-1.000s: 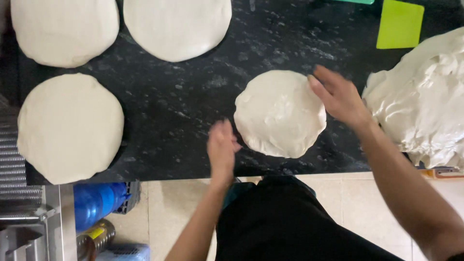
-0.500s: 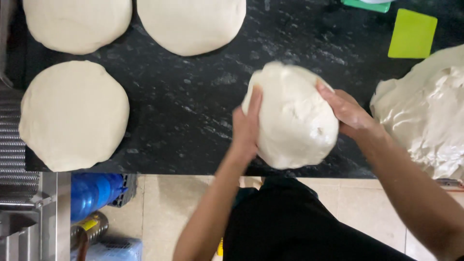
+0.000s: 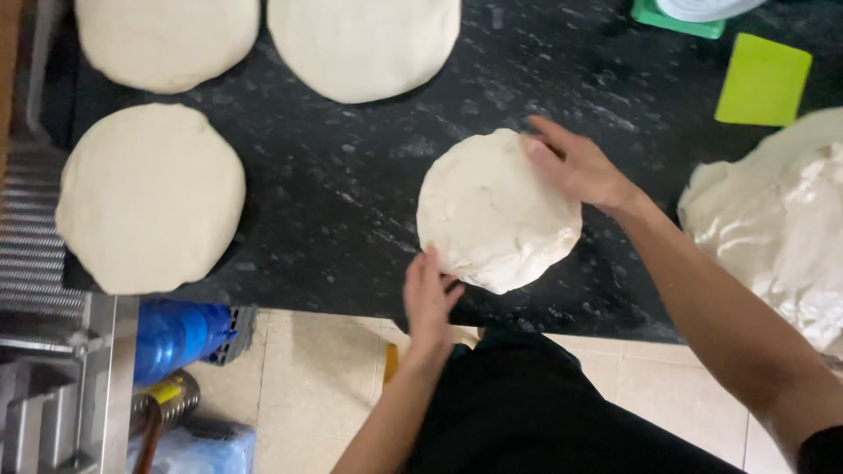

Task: Portioning and shaping dough on a kitchen counter using a dough scraper and a weighing scale.

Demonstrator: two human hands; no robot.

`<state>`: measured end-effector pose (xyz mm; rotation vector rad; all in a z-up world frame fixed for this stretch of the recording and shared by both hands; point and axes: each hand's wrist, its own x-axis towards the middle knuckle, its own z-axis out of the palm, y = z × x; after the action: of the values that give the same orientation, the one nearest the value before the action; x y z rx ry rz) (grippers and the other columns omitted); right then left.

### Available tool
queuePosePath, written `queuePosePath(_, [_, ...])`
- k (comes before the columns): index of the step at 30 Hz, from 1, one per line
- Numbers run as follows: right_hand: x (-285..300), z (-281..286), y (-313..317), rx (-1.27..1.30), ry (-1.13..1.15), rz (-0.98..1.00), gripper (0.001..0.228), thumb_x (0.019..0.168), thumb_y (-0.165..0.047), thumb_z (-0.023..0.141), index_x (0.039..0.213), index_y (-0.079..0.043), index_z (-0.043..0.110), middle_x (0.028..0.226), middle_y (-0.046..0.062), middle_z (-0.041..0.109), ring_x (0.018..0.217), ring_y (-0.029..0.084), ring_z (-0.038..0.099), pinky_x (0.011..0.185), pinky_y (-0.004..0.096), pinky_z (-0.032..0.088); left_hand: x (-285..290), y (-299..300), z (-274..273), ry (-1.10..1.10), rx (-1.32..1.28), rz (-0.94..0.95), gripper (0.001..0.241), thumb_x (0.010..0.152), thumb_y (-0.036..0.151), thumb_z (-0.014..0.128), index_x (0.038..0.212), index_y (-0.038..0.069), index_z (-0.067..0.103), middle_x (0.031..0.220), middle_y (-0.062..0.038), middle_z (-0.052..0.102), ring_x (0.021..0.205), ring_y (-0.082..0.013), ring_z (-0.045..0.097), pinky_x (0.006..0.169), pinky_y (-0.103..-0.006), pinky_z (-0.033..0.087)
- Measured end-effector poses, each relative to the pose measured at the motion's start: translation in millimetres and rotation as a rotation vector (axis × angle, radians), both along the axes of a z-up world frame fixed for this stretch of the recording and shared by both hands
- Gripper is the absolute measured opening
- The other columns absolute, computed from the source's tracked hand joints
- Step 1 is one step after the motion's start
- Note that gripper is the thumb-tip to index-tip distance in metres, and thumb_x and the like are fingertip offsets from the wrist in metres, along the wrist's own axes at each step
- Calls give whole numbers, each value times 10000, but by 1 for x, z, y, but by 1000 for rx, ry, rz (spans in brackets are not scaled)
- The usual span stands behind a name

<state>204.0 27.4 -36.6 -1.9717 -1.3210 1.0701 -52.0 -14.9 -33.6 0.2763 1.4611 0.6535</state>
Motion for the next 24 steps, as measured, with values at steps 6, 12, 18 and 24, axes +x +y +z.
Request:
queuePosePath(6, [-24, -21, 7, -224, 310, -86, 646, 874, -497, 774, 1424, -193, 625, 981, 222, 714, 747, 282, 719, 554, 392, 589, 55, 5, 19, -38, 90, 277, 892, 820, 542, 784, 1488, 86, 408, 1476, -188, 463, 1387, -304, 491, 1139, -443, 442])
queuePosePath(12, [-76, 9, -18, -135, 715, -342, 576, 870, -394, 837, 1321, -92, 647, 882, 195, 694, 679, 262, 722, 542, 441, 608, -5, 29, 18, -76, 318, 228, 696, 770, 392, 875, 1359, 179, 573, 1148, -129, 613, 980, -249, 649, 768, -365, 582])
queuePosePath(18, [-174, 51, -5, 83, 824, -473, 612, 827, -393, 879, 1288, -56, 657, 958, 179, 702, 798, 258, 734, 658, 461, 620, -109, 87, 37, 47, 578, -22, 600, 878, 451, 764, 1373, 168, 579, 1099, -130, 642, 931, -250, 670, 734, -358, 596])
queuePosePath(24, [-237, -45, -3, 229, 289, -491, 637, 875, -476, 823, 1386, -140, 646, 1168, 196, 679, 1020, 342, 667, 823, 475, 582, -205, 139, -52, 320, 641, -374, 666, 855, 639, 735, 1344, 200, 623, 1206, -112, 699, 1122, -264, 671, 945, -415, 563])
